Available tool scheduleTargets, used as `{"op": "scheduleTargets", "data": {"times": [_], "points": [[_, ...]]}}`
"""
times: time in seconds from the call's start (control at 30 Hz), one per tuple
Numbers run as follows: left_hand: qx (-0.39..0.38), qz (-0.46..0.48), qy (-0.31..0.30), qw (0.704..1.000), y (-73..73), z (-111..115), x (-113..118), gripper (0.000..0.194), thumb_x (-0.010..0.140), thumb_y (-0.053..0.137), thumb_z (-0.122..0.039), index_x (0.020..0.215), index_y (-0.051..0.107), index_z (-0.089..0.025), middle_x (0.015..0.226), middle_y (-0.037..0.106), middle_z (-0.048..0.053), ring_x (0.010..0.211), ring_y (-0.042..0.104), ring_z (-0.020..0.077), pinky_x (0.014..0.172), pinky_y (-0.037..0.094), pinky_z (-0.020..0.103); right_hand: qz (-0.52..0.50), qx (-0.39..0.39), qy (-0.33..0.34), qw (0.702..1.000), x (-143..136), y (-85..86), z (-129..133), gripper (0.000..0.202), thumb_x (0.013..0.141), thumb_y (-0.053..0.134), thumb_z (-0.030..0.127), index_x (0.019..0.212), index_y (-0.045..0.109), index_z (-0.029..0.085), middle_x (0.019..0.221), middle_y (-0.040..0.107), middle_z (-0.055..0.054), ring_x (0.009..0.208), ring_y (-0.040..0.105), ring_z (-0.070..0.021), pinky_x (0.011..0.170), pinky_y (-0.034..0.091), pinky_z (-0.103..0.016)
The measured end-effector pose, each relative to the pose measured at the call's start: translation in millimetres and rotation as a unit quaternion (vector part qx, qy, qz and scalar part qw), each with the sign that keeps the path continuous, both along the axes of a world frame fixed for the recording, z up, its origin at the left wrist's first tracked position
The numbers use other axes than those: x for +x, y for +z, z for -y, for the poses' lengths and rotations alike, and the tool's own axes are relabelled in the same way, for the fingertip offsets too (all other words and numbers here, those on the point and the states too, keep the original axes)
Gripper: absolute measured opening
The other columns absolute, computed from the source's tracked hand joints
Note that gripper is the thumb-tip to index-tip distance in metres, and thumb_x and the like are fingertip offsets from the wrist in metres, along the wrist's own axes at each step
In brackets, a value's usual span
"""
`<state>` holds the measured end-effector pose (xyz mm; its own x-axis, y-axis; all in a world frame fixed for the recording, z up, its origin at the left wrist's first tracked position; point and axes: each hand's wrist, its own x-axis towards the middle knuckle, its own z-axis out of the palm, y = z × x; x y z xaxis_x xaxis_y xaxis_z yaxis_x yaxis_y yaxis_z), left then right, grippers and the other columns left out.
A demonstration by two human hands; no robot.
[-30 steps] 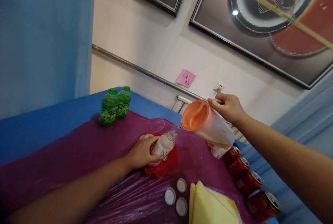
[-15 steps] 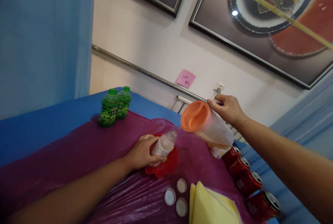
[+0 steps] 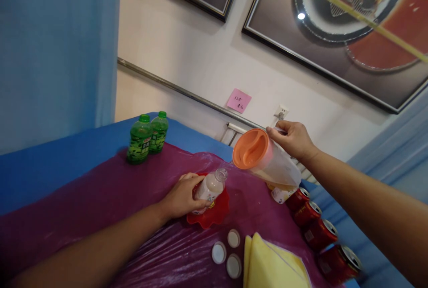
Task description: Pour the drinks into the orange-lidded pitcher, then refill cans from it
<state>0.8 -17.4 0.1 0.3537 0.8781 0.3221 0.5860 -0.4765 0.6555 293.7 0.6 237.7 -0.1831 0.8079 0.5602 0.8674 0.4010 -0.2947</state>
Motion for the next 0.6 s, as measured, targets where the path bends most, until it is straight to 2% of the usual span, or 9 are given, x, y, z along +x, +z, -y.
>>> {"op": "scheduleTargets", "data": {"times": [0.6], "points": [[0.002,-0.003,0.005,1.0,-0.3,-0.1,0.3,0.064,0.065,0.084,-0.056,0.12,0.07,-0.026,0.113,0.071,0.005,0.111,0.061,0.0313,0.1,0.042,0.04,0.016,0.013,-0.003,1.0,2.7,2.8,0.5,0.045,0.082,0.061,0.053,0.055,0.04,0.024,0.055,0.028,0.004,0.053,0.028,-0.0115,0.05,0.022,-0.029]]}}
